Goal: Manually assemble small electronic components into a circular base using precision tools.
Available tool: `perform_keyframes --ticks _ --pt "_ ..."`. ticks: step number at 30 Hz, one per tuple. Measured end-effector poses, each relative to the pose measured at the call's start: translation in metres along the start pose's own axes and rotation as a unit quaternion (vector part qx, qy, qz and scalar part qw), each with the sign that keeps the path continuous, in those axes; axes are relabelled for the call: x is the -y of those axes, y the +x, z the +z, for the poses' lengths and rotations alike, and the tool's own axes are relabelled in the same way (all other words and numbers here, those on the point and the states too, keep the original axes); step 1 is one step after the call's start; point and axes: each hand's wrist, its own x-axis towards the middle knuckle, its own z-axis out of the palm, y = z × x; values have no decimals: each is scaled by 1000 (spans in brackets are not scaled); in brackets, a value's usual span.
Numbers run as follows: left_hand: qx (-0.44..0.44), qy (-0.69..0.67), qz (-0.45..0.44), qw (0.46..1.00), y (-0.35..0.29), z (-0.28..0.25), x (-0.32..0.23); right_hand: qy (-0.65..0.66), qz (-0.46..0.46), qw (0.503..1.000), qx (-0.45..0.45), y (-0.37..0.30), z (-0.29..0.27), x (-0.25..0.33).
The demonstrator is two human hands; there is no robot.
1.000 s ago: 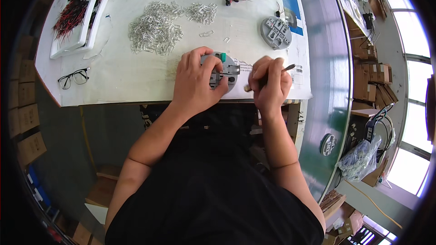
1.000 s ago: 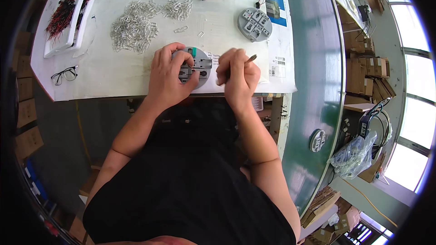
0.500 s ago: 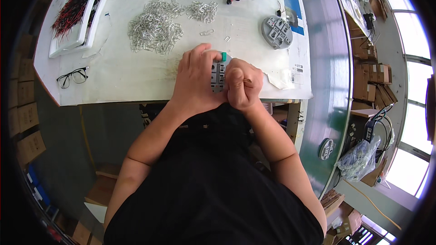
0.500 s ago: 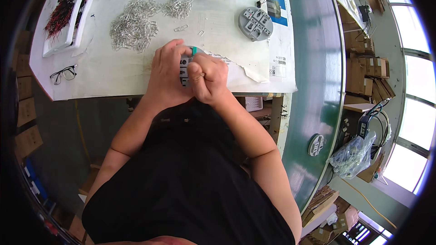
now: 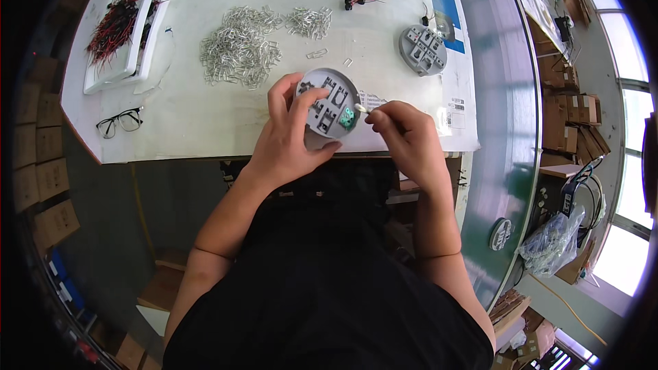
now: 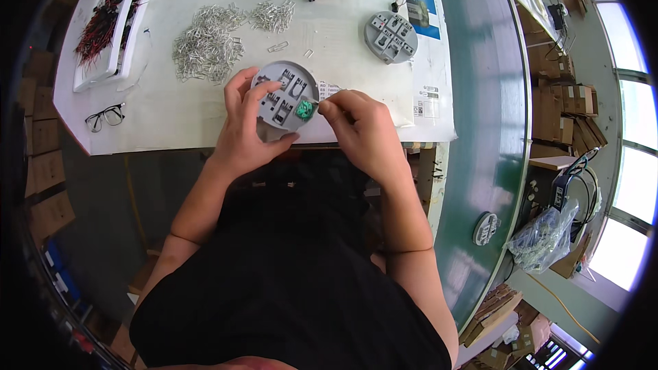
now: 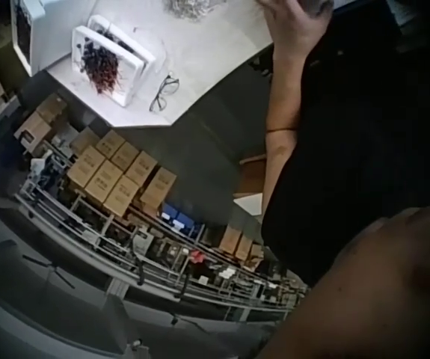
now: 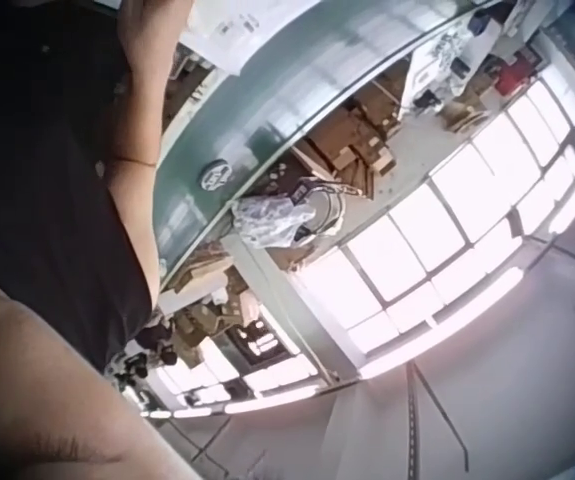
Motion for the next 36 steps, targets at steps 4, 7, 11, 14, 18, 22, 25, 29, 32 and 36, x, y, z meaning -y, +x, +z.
perform_keyframes --ticks 4,7,11,14,18,22,25,29,32,36 --pt "50 -27 -19 998 -6 -23 1 -130 -86 987 25 4 3 0" --pt "110 59 -52 991 -1 -34 1 -197 -61 977 57 6 8 16" --pt "90 18 -59 994 -4 -18 5 -276 -77 955 72 10 18 21" --pt "75 5 -73 995 -6 -11 8 -307 -87 945 71 12 22 20" --pt "73 6 -77 994 -6 -10 9 -314 -86 943 69 14 25 17" --pt "69 10 -67 995 -5 -10 11 -302 -97 946 65 16 27 14" --pt "66 11 -63 996 -6 -9 11 -297 -101 947 65 16 27 14" --pt "67 11 -63 996 -7 -8 12 -282 -79 952 88 17 26 13" --pt "68 3 -64 996 -7 -8 12 -276 -85 953 86 17 26 10" --pt "68 1 -65 996 -6 -8 13 -273 -89 954 88 19 28 9"
